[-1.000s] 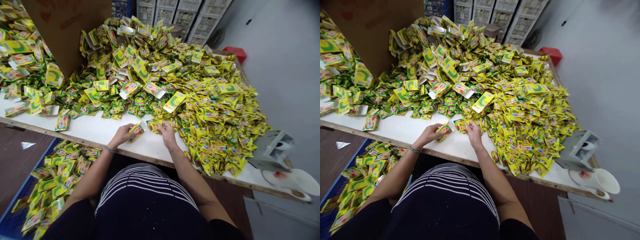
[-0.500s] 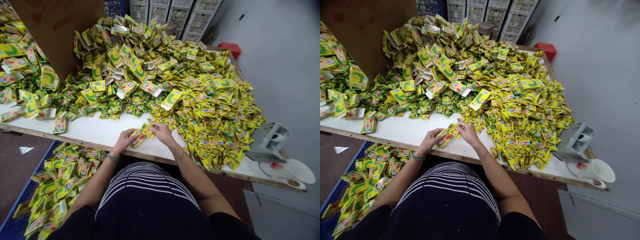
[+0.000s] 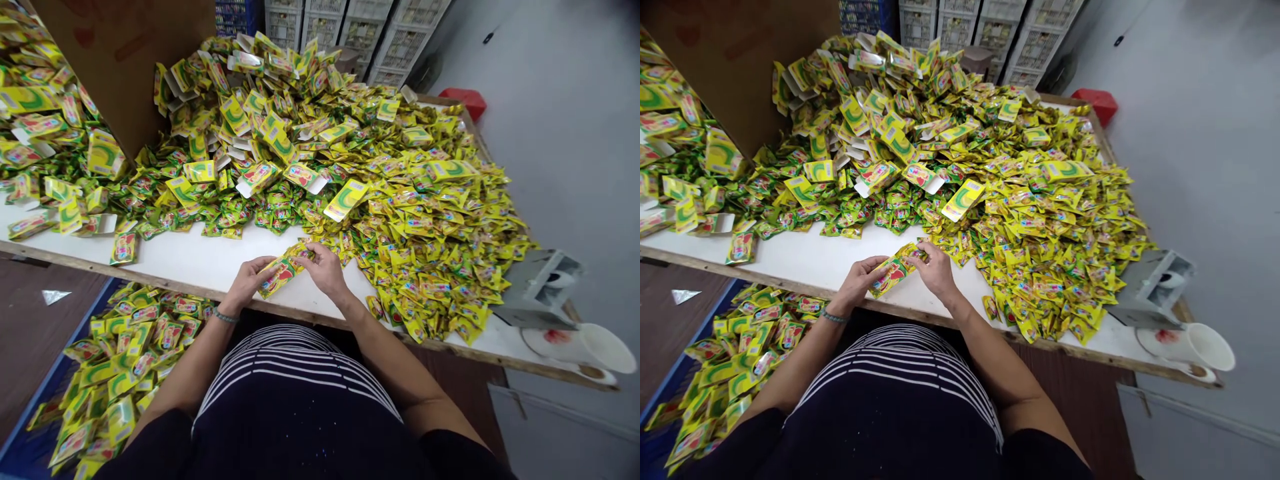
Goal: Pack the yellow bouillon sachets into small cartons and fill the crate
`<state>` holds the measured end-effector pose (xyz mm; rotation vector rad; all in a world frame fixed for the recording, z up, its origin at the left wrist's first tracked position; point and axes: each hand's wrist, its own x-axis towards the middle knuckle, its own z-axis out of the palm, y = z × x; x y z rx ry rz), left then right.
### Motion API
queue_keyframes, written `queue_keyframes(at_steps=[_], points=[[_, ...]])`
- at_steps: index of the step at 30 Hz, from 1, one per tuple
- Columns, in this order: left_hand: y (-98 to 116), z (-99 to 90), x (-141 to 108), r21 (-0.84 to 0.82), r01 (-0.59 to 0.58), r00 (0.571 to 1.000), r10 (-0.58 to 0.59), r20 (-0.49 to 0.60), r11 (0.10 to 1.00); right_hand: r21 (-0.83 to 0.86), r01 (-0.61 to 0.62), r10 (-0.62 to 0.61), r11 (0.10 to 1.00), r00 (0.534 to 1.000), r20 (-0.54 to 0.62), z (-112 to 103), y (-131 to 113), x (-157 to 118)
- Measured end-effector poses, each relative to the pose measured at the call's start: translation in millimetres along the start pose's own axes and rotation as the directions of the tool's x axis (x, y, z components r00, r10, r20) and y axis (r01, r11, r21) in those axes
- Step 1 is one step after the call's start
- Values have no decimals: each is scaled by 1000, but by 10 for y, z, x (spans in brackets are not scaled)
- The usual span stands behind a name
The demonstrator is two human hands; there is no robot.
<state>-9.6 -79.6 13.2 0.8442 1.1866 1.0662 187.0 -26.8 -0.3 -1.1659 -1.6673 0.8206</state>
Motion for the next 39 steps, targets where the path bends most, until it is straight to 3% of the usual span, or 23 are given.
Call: queue_keyframes(at_steps=[7,12,17,22,24,30,35,39], points=[[-32,48,12,-58,28,999,-29,-20,998,-22,-12,14,1000,998,53,-3,-82,3],[-22,72,-4,-131,87,994,-96,-58,988,164,-176,148,971,974,171,-10,-36,-64],[-3,87,4,-118,67,993,-77,-90,991,-32,-40,44,999,986,158,-56,-47,-45],[-27,120,-3,-67,16,994,-24,-106,998,-83,93,-80,992,986,144,-104,-8,25],[-26,155,-18,-68,10,993,-18,-118,998,-98,82,-68,992,988,140,-82,-3,34],[-44,186,-58,-112,30,989,-45,-138,993,-23,-28,33,999,960,279,-4,-84,-25],[-58,125,-87,-124,49,989,-66,-131,991,31,-80,62,996,925,376,-96,-105,2],[-60,102,-92,-163,59,993,-75,-90,985,20,-68,57,998,940,338,-177,-79,76]])
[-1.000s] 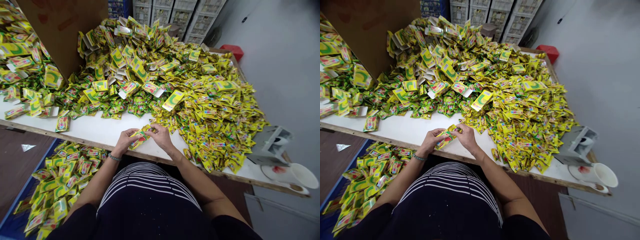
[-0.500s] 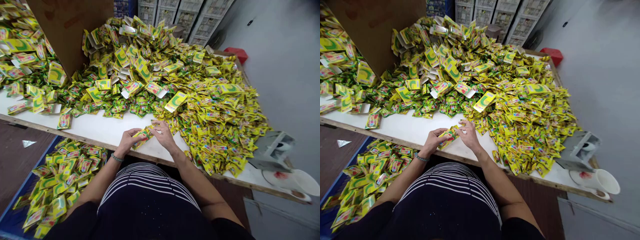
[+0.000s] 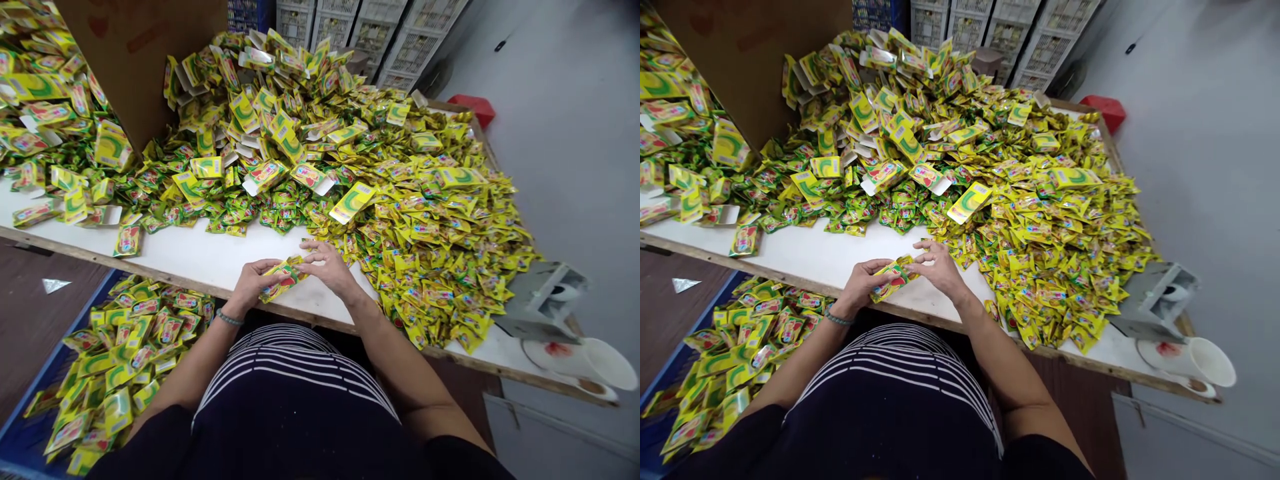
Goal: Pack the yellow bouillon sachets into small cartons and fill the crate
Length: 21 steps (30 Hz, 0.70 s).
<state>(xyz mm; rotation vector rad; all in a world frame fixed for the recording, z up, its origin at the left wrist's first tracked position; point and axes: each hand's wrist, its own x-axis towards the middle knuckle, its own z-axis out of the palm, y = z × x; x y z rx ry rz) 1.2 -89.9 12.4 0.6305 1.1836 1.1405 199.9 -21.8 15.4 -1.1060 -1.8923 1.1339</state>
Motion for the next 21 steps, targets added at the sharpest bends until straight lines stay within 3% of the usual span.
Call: queue_keyframes(at_steps=[5,11,14,17,19,21], points=[[-23,34,19,-22,-12,1000,12,-4,1000,-35,4,-4,999,1000,11,74,-8,27],[-61,112,11,-40,-30,1000,30,-4,999,220,-85,67,972,994,85,257,-83,-44],[-84,163,21,-76,-64,997,62,-37,995,222,-94,82,970,995,60,274,-96,-55],[-83,198,44,-110,-151,983,137,-120,982,227,-60,83,972,992,-92,283,-61,-58],[-74,191,57,-102,-227,966,211,-150,969,326,-53,117,944,977,-179,318,-20,-70],[-74,155,59,-43,-271,958,265,-111,961,447,-85,164,890,976,-141,369,25,-94]])
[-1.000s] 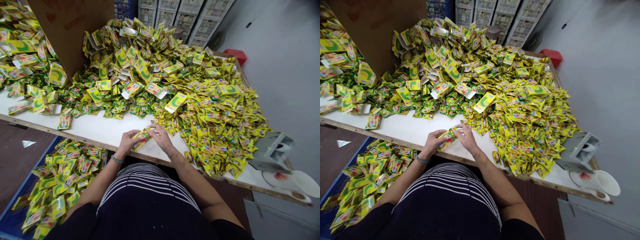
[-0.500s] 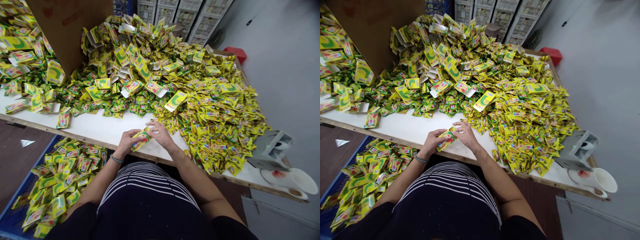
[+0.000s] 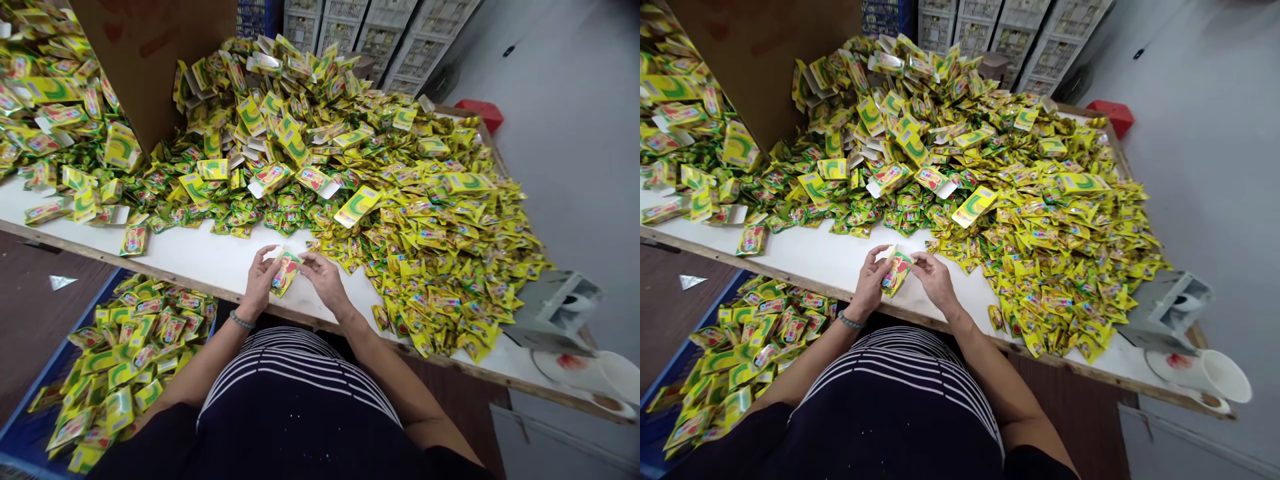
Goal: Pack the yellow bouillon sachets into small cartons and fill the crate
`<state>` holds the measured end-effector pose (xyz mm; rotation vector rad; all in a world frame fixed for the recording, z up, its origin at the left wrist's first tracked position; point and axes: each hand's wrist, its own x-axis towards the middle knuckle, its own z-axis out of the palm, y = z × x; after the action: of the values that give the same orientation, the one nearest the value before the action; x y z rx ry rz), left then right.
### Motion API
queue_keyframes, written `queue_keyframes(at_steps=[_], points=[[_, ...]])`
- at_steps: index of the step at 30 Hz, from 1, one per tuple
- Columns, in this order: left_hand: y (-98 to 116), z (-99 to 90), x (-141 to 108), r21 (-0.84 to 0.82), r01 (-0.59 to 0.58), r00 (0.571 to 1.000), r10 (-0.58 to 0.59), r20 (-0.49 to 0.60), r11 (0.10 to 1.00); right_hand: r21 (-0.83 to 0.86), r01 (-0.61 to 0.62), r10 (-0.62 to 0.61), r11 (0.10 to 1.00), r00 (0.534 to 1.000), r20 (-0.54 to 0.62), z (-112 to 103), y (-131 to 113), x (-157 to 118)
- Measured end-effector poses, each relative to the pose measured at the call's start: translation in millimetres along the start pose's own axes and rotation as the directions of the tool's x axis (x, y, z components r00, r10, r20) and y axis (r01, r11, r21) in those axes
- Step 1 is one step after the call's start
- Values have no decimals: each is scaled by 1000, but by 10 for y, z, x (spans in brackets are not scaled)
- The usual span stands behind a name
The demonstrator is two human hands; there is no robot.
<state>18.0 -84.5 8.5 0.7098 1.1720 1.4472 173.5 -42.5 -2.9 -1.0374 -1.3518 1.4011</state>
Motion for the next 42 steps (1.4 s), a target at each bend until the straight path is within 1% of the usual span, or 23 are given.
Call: queue_keyframes(at_steps=[2,4,6,7,9,10,13,15,19,23,25,28,30,31,33,36,38,40,42], points=[[-14,-63,-6,127,-13,996,1,92,992,63,-47,43,997,997,64,11,64,-30],[-44,-139,-19,266,-12,981,-40,192,964,24,-20,18,1000,998,66,-7,119,-59],[-86,-211,-32,366,-11,961,-92,262,930,-116,62,-56,991,997,56,-54,164,-82],[-106,-239,-37,400,-9,953,-112,280,917,-201,105,-93,974,993,68,-81,181,-91],[-136,-275,-41,443,-4,949,-137,285,897,-331,170,-139,928,983,116,-130,202,-99],[-142,-283,-40,451,2,948,-146,284,892,-362,180,-142,915,981,129,-146,204,-97],[-130,-280,-31,423,36,941,-173,291,906,-369,124,-95,921,991,96,-159,165,-70],[-115,-270,-27,360,76,944,-183,276,930,-382,109,-80,918,993,91,-151,105,-41],[-117,-251,-40,236,137,963,-185,197,962,-426,218,-132,878,966,223,-142,-39,8],[-122,-223,-53,235,130,967,-176,184,963,-465,234,-112,854,955,275,-145,-113,46],[-110,-210,-55,235,130,967,-175,185,963,-479,210,-78,852,956,281,-158,-113,77],[-87,-206,-58,236,141,956,-194,220,961,-438,116,8,891,962,272,-201,-90,158],[-77,-211,-61,251,137,951,-199,239,958,-409,53,78,911,952,297,-235,-82,227],[-76,-214,-62,260,134,950,-198,240,956,-409,42,100,911,942,319,-251,-85,259],[-78,-220,-65,273,129,953,-195,231,953,-431,74,104,899,921,375,-282,-106,309],[-90,-222,-72,291,116,954,-188,234,950,-430,190,35,883,886,463,-333,-148,323],[-97,-217,-78,304,104,952,-183,244,947,-412,249,-10,876,865,502,-368,-151,285],[-100,-208,-83,315,95,954,-177,242,944,-405,270,-30,873,860,510,-388,-113,212],[-97,-201,-85,337,83,959,-168,230,938,-380,249,-42,891,878,478,-379,-36,117]])
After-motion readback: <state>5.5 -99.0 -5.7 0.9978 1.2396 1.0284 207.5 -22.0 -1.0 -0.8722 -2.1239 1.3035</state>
